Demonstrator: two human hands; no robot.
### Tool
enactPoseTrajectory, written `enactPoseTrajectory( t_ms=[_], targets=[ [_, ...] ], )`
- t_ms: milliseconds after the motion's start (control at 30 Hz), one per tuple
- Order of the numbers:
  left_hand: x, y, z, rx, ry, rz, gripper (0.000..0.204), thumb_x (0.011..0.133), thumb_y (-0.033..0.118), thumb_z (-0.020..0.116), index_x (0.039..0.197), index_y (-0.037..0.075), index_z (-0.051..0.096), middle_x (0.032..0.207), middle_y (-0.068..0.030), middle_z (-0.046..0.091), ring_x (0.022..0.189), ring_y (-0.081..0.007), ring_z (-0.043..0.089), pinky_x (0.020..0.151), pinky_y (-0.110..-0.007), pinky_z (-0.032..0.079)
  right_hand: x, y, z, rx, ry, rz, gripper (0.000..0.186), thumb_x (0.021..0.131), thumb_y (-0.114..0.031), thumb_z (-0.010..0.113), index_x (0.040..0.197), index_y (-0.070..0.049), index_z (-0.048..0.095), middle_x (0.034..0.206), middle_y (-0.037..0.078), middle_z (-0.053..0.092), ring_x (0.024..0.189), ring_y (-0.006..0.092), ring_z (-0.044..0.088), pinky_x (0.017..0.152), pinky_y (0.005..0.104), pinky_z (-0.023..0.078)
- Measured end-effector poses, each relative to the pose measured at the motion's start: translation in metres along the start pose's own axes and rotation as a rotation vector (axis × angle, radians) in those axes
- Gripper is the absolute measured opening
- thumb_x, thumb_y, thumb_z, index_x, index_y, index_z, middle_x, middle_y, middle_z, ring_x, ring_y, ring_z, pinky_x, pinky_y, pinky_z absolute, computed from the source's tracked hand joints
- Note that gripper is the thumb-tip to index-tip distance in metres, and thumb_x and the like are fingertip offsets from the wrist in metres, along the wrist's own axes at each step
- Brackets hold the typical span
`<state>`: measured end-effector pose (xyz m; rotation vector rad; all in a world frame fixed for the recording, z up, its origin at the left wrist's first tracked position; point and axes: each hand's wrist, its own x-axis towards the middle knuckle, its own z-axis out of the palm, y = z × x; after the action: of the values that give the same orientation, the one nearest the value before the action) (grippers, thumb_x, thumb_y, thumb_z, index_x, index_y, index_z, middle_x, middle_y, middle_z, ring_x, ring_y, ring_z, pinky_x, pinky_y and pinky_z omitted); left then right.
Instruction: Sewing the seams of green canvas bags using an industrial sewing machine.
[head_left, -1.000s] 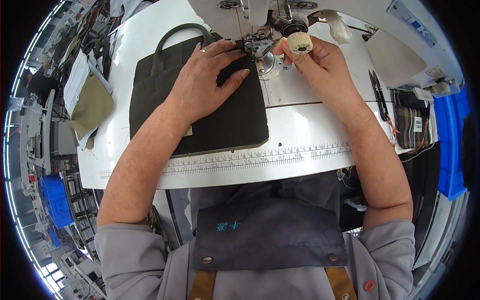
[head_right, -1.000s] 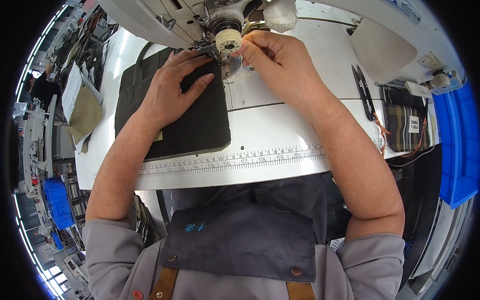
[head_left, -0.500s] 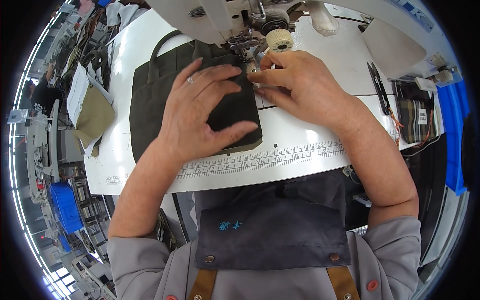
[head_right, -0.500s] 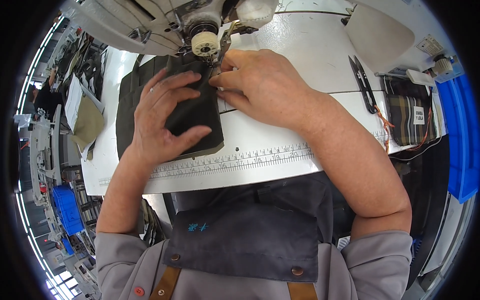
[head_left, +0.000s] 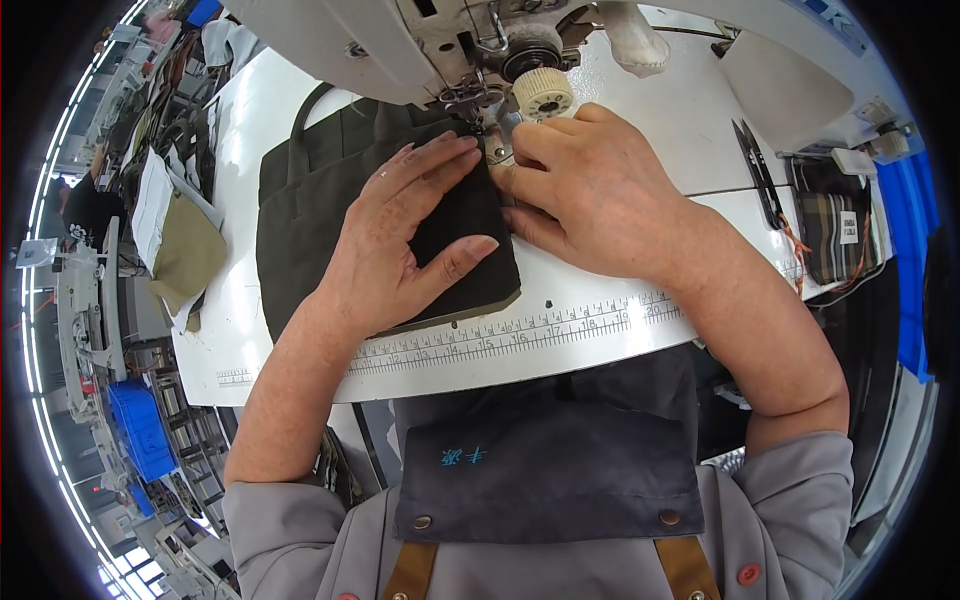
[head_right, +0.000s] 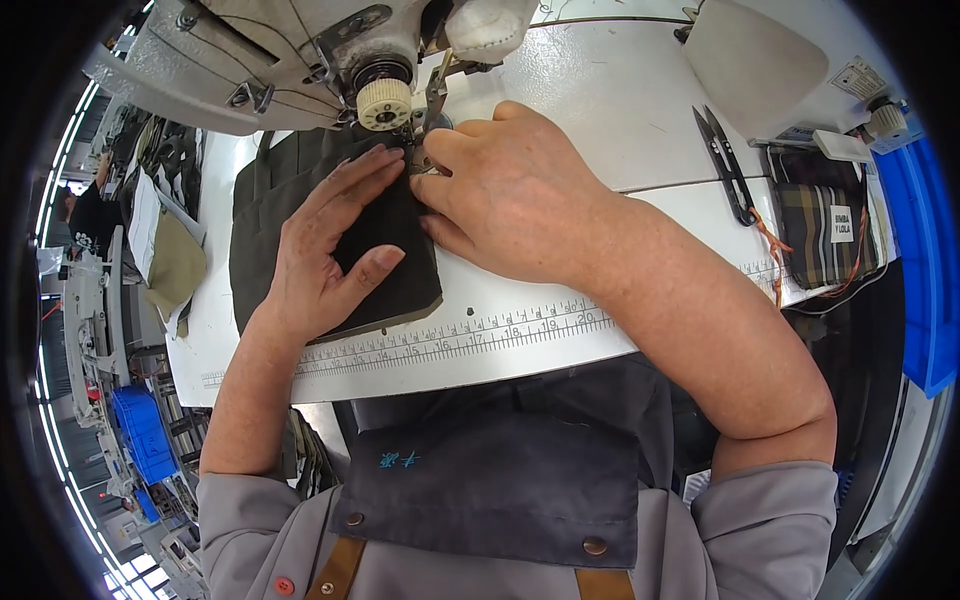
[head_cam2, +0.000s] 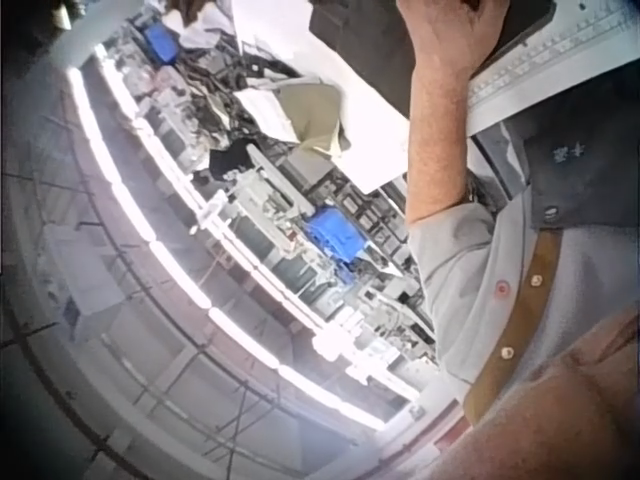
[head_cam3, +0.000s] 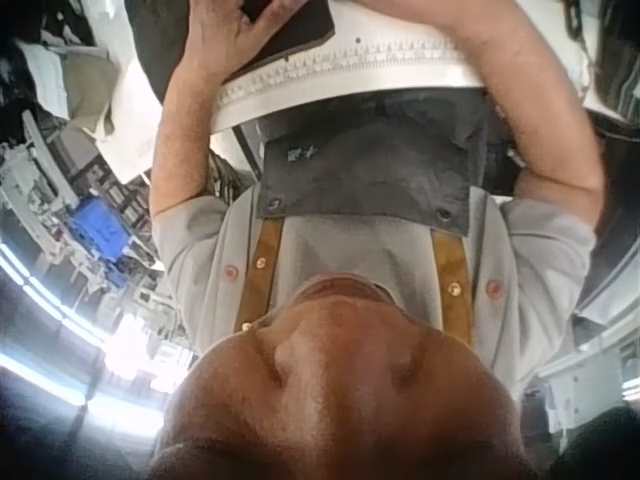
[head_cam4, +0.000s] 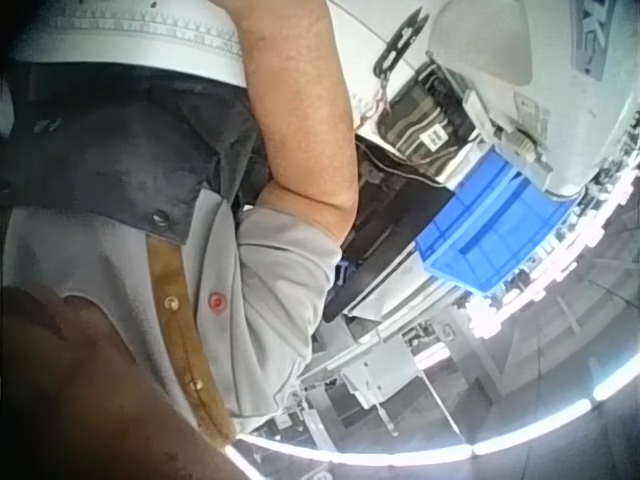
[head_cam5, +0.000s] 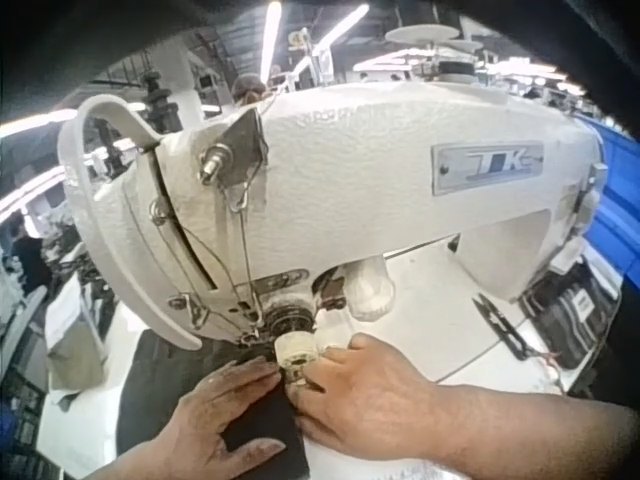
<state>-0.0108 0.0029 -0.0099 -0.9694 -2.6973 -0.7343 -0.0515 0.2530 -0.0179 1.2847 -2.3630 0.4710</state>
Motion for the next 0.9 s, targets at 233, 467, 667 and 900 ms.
enactPoseTrajectory(
  t_ms=[233, 467, 667, 900],
  targets=[
    [-0.002, 0.002, 0.0, 0.045, -0.063, -0.036, 0.073, 0.098, 0.052, 0.07, 0.15, 0.002, 0.06, 0.156, -0.0163, 0.058, 0.153, -0.0371, 0.047, 0.128, -0.058, 0.03, -0.001, -0.006, -0.001, 0.004, -0.036, 0.037, 0.022, 0.09, -0.03, 0.077, 0.097, -0.01, 0.08, 0.089, 0.004, 0.071, 0.09, 0.0214, 0.07, 0.08, 0.0384, 0.051],
    [0.0, 0.003, 0.001, 0.082, -0.089, -0.05, 0.07, 0.098, 0.049, 0.072, 0.148, 0.001, 0.061, 0.156, -0.0153, 0.057, 0.154, -0.0352, 0.045, 0.128, -0.057, 0.03, -0.004, -0.008, 0.0, -0.046, -0.035, 0.052, 0.023, 0.09, -0.031, 0.077, 0.099, -0.011, 0.081, 0.086, 0.004, 0.071, 0.088, 0.022, 0.07, 0.078, 0.0398, 0.051],
    [-0.001, 0.009, 0.0, 0.223, -0.112, -0.015, 0.078, 0.094, 0.06, 0.072, 0.146, 0.002, 0.063, 0.156, -0.0135, 0.058, 0.153, -0.0329, 0.046, 0.128, -0.056, 0.03, -0.005, 0.004, -0.005, 0.03, -0.012, 0.017, 0.017, 0.086, -0.026, 0.079, 0.096, -0.012, 0.08, 0.079, 0.004, 0.067, 0.081, 0.0223, 0.07, 0.075, 0.0406, 0.05],
    [-0.007, 0.009, 0.0, 0.181, -0.101, 0.038, 0.075, 0.089, 0.051, 0.08, 0.145, 0.005, 0.065, 0.15, -0.014, 0.062, 0.145, -0.0344, 0.055, 0.123, -0.055, 0.041, -0.002, 0.001, -0.002, 0.082, 0.066, 0.06, 0.013, 0.085, -0.016, 0.078, 0.097, -0.01, 0.079, 0.084, 0.004, 0.066, 0.078, 0.0248, 0.068, 0.073, 0.0417, 0.051]
  ],
)
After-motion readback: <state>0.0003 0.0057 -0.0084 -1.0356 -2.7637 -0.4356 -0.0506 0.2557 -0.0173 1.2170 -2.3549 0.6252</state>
